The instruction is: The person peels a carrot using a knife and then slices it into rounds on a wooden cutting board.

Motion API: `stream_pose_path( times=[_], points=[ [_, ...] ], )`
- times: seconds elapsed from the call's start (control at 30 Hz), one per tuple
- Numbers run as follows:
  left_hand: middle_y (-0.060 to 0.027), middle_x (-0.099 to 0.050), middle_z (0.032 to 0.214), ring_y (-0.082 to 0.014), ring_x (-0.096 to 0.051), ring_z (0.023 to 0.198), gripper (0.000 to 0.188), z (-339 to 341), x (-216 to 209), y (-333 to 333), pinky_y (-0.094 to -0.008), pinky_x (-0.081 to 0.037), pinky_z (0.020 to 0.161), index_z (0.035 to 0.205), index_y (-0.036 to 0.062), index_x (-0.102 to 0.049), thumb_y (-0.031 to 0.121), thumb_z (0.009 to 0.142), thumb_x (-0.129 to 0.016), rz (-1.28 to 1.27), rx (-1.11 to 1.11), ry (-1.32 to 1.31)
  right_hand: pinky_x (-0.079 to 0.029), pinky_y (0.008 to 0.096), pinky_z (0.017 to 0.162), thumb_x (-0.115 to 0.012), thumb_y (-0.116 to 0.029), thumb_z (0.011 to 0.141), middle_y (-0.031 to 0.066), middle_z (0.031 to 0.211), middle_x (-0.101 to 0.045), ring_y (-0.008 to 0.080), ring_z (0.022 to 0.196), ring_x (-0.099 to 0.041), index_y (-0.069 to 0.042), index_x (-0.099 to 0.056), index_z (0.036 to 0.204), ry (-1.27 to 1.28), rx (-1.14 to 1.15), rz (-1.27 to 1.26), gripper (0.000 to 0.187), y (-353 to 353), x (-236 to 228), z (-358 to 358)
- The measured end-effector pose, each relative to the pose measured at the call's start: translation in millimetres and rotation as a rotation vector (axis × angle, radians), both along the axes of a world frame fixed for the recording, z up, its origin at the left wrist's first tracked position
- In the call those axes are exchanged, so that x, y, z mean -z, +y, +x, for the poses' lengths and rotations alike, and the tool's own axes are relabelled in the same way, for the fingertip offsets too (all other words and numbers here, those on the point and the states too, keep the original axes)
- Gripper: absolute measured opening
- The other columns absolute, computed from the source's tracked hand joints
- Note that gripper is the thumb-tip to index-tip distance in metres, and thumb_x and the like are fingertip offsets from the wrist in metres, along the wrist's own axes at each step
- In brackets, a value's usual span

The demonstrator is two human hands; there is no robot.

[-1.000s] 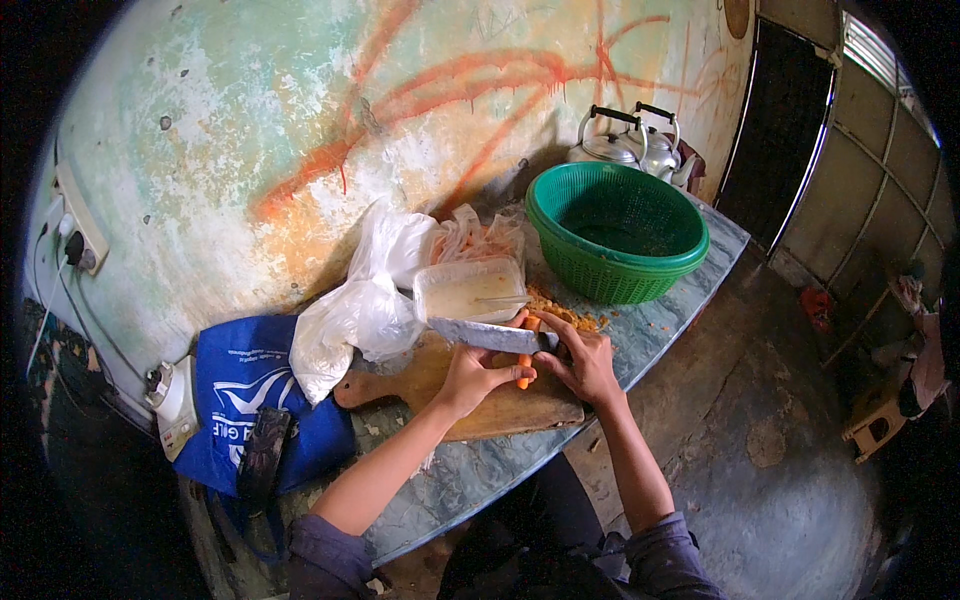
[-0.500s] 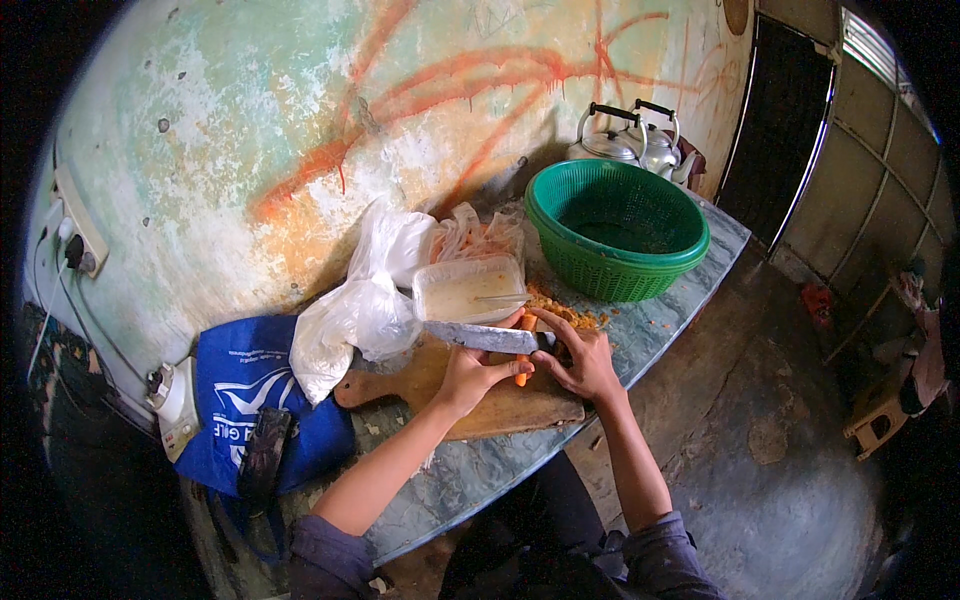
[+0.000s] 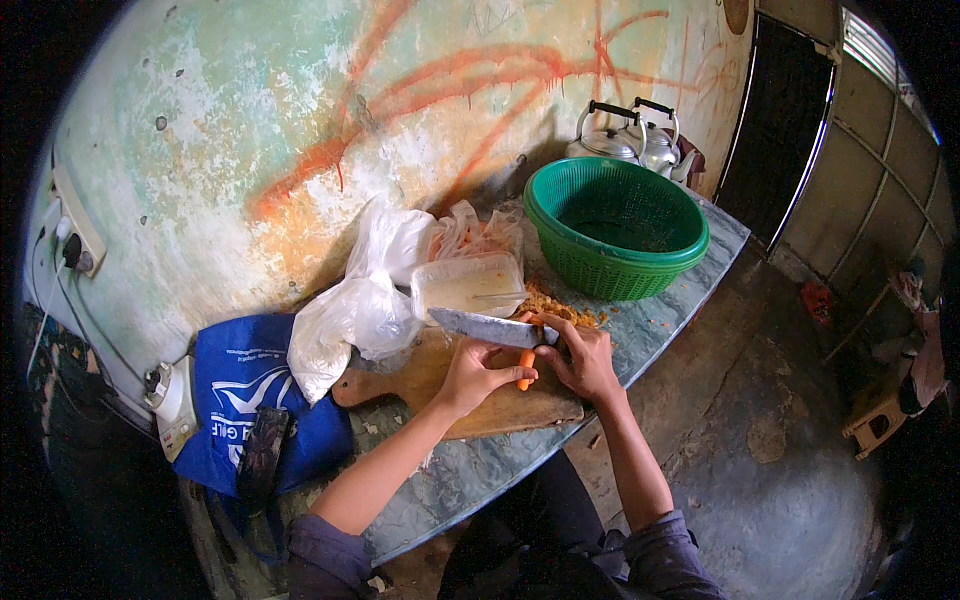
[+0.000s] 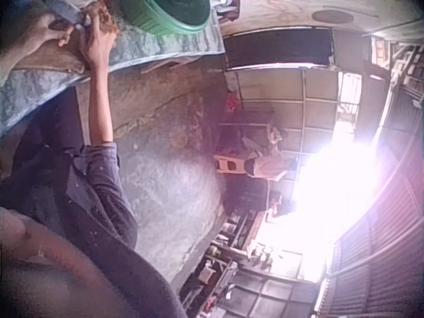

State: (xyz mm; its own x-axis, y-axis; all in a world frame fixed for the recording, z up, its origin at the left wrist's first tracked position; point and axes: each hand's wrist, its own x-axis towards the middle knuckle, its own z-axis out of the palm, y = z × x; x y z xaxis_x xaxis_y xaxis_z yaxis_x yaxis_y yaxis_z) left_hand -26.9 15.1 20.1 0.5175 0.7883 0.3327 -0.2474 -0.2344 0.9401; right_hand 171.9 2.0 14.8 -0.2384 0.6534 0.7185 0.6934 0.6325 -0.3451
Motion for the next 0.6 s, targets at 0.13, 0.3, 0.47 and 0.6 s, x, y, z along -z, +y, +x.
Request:
stream_pose_path(
  times=[0.13,0.3,0.47,0.6],
  points=[
    [-0.006,-0.061,0.115,-0.0115,-0.057,0.101,0.064,2.9,2.3,0.7,-0.0272,-0.055,0.085,0.135,-0.0003,-0.047,-0.003,0.077,-0.074,0.028,-0.023,0.002,-0.045,0.0382,0.056,-0.071,-0.028,0.081,0.0123,0.071,-0.062,0.0296,0.061,-0.06,-0.011,-0.057,0.119,0.0,0.009,0.025,0.045,1.0,1.9,1.5],
    [-0.0063,-0.066,0.104,-0.0119,-0.061,0.096,0.04,0.0,8.1,5.3,-0.0263,-0.054,0.081,0.114,-0.0036,-0.06,-0.004,0.076,-0.074,0.066,0.007,0.067,-0.045,0.038,0.055,-0.071,-0.026,0.08,0.0122,0.07,-0.061,0.0296,0.06,-0.059,-0.01,-0.059,0.117,0.025,0.016,0.053,0.042,1.9,2.9,0.2],
    [-0.0075,-0.065,0.105,-0.0132,-0.062,0.094,0.043,-3.3,7.2,4.0,-0.0277,-0.052,0.085,0.116,-0.0029,-0.06,-0.003,0.076,-0.075,-0.125,0.036,0.088,-0.042,0.0373,0.053,-0.071,-0.028,0.08,0.0107,0.064,-0.056,0.029,0.056,-0.056,-0.011,-0.059,0.118,0.042,0.046,0.024,0.043,2.3,4.2,-0.3],
    [-0.0072,-0.059,0.119,-0.0123,-0.06,0.098,0.063,2.0,-0.8,-0.2,-0.0273,-0.05,0.088,0.131,0.0007,-0.05,0.002,0.075,-0.077,-0.175,-0.052,-0.072,-0.042,0.0367,0.053,-0.07,-0.036,0.081,0.01,0.061,-0.054,0.0282,0.054,-0.054,-0.015,-0.056,0.126,0.054,0.044,-0.038,0.052,2.4,4.5,-0.4]
  ],
)
